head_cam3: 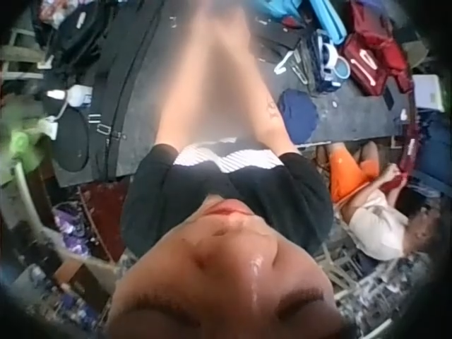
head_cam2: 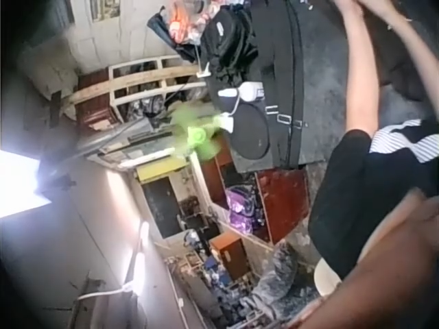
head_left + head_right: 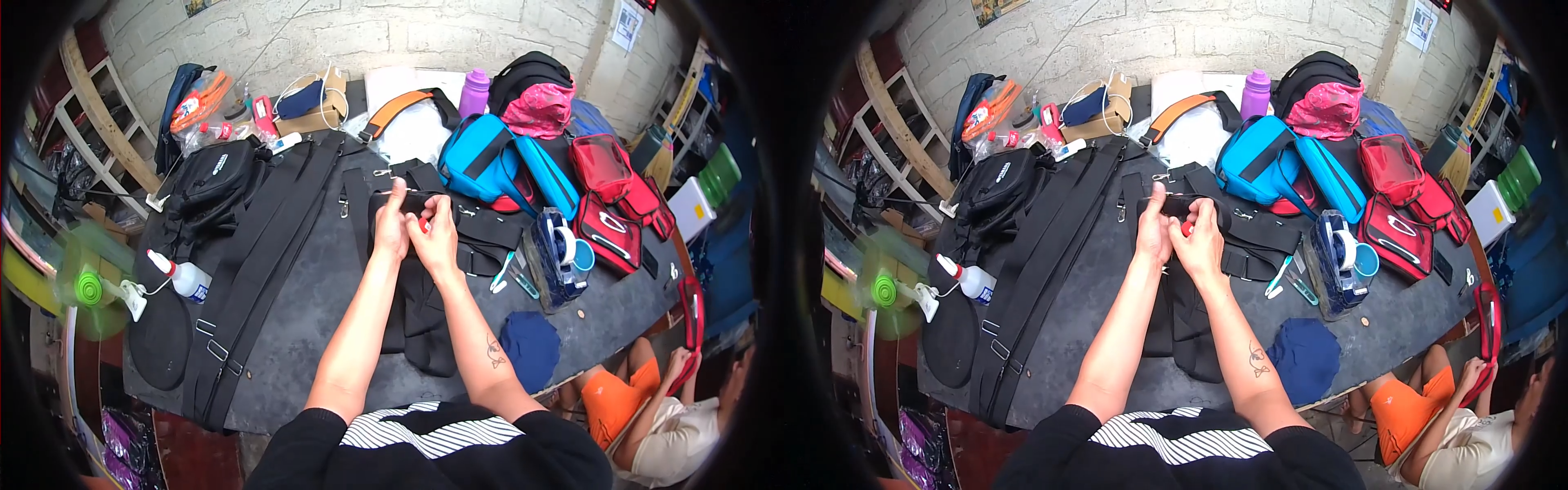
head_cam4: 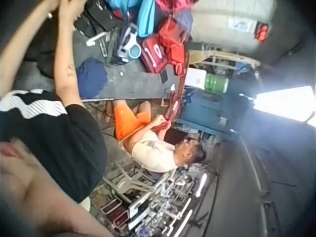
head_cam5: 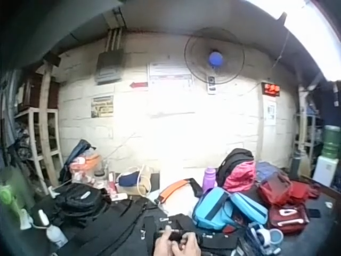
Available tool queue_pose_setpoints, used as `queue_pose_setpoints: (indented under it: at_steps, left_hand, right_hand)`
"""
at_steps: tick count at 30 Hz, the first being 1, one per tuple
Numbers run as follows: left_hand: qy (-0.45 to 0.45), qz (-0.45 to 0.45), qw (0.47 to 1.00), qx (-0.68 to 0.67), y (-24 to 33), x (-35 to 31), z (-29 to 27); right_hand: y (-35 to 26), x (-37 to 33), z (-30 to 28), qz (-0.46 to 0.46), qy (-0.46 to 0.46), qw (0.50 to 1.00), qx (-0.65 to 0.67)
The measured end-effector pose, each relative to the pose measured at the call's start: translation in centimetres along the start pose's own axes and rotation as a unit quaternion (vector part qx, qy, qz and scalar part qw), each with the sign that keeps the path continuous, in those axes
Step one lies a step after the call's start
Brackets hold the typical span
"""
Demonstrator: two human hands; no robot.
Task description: Inspecting bag straps and using a lighter to seal frayed thread ends in a manufacturing workshop.
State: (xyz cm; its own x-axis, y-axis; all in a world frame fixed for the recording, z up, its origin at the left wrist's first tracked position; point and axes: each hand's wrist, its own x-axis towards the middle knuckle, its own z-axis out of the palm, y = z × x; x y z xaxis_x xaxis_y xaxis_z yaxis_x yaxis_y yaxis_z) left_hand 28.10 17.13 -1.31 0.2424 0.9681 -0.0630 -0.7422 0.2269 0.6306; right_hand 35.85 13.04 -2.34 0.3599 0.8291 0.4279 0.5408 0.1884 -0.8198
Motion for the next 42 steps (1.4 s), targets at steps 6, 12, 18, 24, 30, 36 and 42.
queue_pose_setpoints:
  at_steps: [6, 12, 18, 24, 30, 36, 42]
  left_hand:
    - [0.001, 0.042, 0.999, -0.022, -0.4, 0.8, -1.0]
    - [0.003, 0.084, 0.996, -0.041, -0.3, 0.2, -0.1]
    - [0.027, 0.073, 0.996, -0.042, -0.5, 0.2, -0.1]
    - [0.032, 0.052, 0.998, -0.030, -1.0, 1.4, -1.8]
    - [-0.006, 0.013, 0.998, -0.067, -0.5, 1.9, -0.9]
    - [-0.064, 0.067, 0.987, -0.134, 0.3, 1.7, 0.8]
    - [-0.028, 0.111, 0.990, -0.082, -0.6, 2.0, 0.6]
  right_hand:
    - [-1.2, 0.0, -0.2, -0.038, -0.010, 0.999, -0.025]
    - [-0.6, -0.3, 0.0, 0.017, -0.027, 0.998, -0.055]
    - [-0.4, -0.4, 0.3, 0.001, 0.000, 0.999, -0.046]
    - [-0.7, -0.7, 0.5, -0.020, 0.016, 0.999, -0.023]
    - [-0.7, 0.0, 0.6, -0.013, 0.006, 1.000, 0.018]
    - [-2.7, 1.4, 0.2, -0.035, 0.059, 0.997, 0.040]
    - [-3.2, 1.2, -0.2, -0.025, 0.065, 0.998, 0.001]
